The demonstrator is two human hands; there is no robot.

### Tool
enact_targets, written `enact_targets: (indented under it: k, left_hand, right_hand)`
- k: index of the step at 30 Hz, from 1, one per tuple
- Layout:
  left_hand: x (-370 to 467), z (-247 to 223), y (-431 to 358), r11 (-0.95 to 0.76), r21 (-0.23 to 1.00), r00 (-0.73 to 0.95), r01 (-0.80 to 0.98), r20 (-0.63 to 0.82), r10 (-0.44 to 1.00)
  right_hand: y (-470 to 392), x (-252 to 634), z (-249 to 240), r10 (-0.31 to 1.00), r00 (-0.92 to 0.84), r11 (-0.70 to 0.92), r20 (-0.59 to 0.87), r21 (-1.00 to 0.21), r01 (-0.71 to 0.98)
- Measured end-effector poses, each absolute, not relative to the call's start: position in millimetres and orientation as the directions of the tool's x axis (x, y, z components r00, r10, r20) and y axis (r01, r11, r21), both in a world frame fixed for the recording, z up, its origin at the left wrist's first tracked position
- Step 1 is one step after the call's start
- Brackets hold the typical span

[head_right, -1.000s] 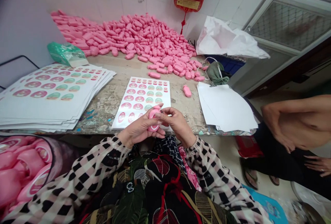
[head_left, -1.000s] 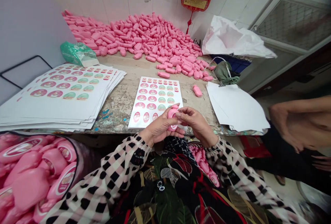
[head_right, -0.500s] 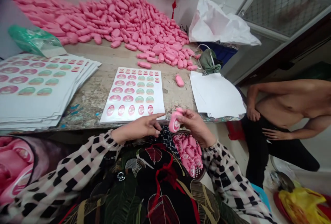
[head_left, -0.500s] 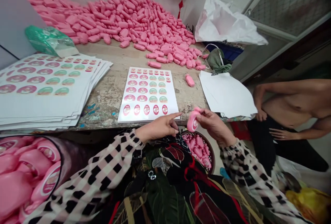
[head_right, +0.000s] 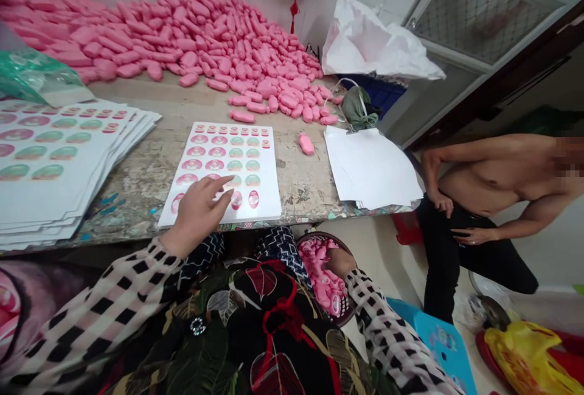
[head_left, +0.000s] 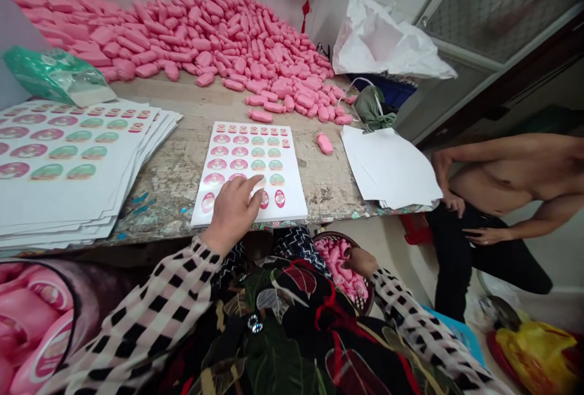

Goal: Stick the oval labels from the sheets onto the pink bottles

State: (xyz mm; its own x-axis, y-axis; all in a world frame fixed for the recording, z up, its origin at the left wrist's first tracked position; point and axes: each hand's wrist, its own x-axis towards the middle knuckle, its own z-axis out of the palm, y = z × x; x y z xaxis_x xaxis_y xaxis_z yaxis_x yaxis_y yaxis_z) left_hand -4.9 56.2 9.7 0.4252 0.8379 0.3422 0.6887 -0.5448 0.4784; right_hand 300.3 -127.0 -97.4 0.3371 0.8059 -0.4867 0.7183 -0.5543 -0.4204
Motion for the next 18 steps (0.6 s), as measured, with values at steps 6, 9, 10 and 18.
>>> enact_targets:
  k: [6,9,10,18]
  left_hand:
    - [-5.6,-3.5,48.8,-0.552,0.153,0.498,0.819,0.288,0.818]
    - [-2.9,-7.2,47.0,-0.540,0.120,0.489,0.833,0.297,0.820]
    - [-2.5,-7.3,46.5,-0.538,0.117,0.486,0.835,0.302,0.820]
    - [-3.1,-7.7,44.7,-0.530,0.125,0.476,0.839,0.302,0.826]
  right_hand:
    - [-57.3,279.4,4.8,0.789,-0.316,-0.315,-0.527,-0.788,0.529]
    - [3.0,284.1,55.8,0.927,-0.239,-0.174,-0.290,-0.895,0.411]
    - [25.6,290.2,65.2,0.979,-0.077,-0.132,-0.186,-0.882,0.453]
    - [141.4,322.6,21.1,0.827,0.560,-0.397,0.054,-0.648,0.650]
